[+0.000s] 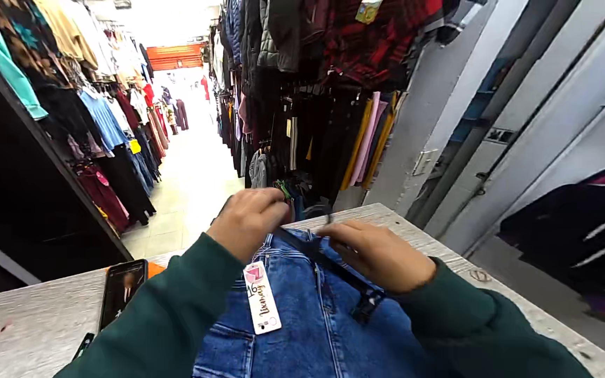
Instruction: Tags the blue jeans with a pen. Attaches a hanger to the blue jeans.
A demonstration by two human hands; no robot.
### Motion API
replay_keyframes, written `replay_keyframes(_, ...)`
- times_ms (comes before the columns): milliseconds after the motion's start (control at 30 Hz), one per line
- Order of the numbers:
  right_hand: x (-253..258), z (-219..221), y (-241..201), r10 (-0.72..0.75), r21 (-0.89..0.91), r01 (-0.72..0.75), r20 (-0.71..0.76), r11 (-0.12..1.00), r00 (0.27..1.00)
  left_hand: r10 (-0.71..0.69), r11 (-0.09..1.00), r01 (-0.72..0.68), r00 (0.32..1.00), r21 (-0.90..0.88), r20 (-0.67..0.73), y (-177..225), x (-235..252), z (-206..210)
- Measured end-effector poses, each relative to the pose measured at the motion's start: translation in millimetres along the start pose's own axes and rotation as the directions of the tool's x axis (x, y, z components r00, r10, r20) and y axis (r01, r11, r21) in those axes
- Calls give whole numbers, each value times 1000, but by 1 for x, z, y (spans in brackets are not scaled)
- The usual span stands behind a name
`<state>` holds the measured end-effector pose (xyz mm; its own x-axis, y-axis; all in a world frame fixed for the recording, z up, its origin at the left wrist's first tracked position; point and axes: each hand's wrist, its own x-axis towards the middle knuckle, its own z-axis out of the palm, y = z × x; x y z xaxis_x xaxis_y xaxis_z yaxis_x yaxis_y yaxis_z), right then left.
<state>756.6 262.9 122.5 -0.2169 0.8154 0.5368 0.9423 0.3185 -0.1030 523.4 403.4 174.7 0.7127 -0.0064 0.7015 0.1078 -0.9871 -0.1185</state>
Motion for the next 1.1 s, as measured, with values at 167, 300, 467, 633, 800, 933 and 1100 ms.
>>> replay_keyframes(167,-35,47,46,208,90,-261,387,961,898,-637,703,710,652,-36,412,-60,-30,49)
replay_keyframes(300,4,46,31,178,58,-210,345,976,922,-823,399,917,362,-8,438,-83,-63,82)
replay_keyframes(467,92,82,-23,196,156,-290,443,944,875,-859,246,933,335,-262,387,-89,-73,85)
replay_keyframes(633,128,125,-49,225,171,-391,586,904,779,-905,159,878,313,-451,289,-84,-84,78)
replay_keyframes(800,121,82,-16,327,100,-384,357,918,875,-892,68,880,265,-470,366,-83,-93,86)
replay_keyframes(933,103,58,17,400,51,-445,357,894,844,-759,252,932,357,-259,545,-83,-89,90)
replay_keyframes(1100,87,76,41,357,200,-481,450,853,819,-697,355,918,386,-178,603,-80,-90,96)
